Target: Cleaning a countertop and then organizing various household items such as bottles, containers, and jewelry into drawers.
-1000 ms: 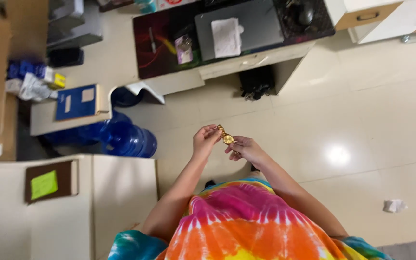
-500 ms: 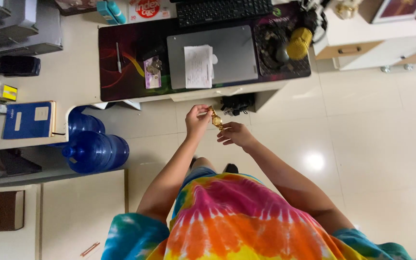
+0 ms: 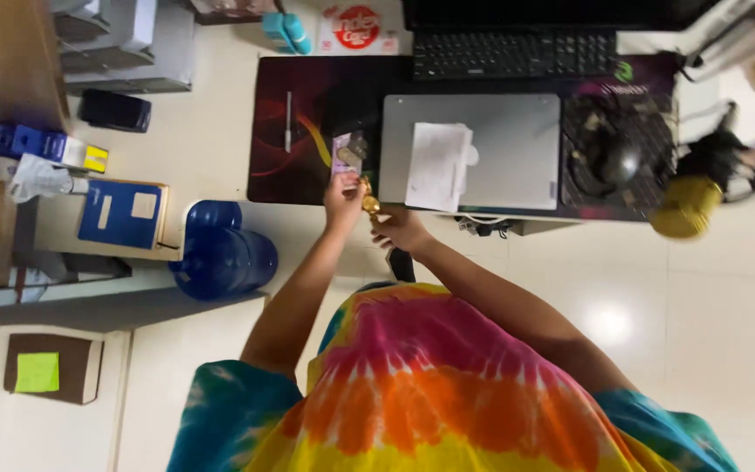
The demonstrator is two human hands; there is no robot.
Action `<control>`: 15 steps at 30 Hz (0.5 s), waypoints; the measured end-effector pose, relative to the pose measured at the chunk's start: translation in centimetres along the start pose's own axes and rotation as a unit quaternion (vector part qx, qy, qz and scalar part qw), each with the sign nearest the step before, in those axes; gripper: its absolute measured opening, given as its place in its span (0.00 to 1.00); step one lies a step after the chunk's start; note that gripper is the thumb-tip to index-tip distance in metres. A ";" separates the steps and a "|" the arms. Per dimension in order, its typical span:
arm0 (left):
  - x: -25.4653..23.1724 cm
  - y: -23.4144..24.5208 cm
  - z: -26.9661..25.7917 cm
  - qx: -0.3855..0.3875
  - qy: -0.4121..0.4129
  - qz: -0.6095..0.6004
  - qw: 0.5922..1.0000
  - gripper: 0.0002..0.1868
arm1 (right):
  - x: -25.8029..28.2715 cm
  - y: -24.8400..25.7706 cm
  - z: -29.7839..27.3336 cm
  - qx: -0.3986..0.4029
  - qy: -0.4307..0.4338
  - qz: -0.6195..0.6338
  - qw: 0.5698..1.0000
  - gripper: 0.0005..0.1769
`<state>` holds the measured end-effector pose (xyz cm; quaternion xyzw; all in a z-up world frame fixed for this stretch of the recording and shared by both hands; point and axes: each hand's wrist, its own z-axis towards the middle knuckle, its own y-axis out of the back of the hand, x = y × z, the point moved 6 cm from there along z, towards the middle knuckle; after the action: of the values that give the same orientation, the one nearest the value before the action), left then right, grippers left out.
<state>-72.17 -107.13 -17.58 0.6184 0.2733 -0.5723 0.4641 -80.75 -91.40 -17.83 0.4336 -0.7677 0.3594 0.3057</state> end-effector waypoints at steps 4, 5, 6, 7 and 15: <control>1.2 3.6 3.0 -0.036 0.016 0.076 0.996 0.12 | 1.3 -3.1 4.0 0.044 -0.005 -0.015 0.999 0.26; 1.6 4.2 3.7 -0.039 0.045 0.108 0.992 0.13 | 1.3 -3.7 5.3 0.062 -0.015 -0.001 0.998 0.26; 2.5 4.8 4.4 -0.049 0.047 0.109 0.992 0.13 | 1.3 -4.2 6.5 0.070 -0.018 -0.005 0.997 0.26; 3.1 5.0 4.8 -0.060 0.021 0.127 0.990 0.13 | 0.7 -4.4 7.4 0.074 -0.045 0.019 0.996 0.28; 5.3 6.4 8.8 -0.033 -0.062 0.145 0.987 0.13 | -0.1 -6.9 12.2 0.095 -0.095 -0.033 0.990 0.37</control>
<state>-69.55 -118.70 -20.23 0.5989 0.1699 -0.5271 0.5785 -76.50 -103.80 -22.69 0.5177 -0.7410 0.3775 0.2011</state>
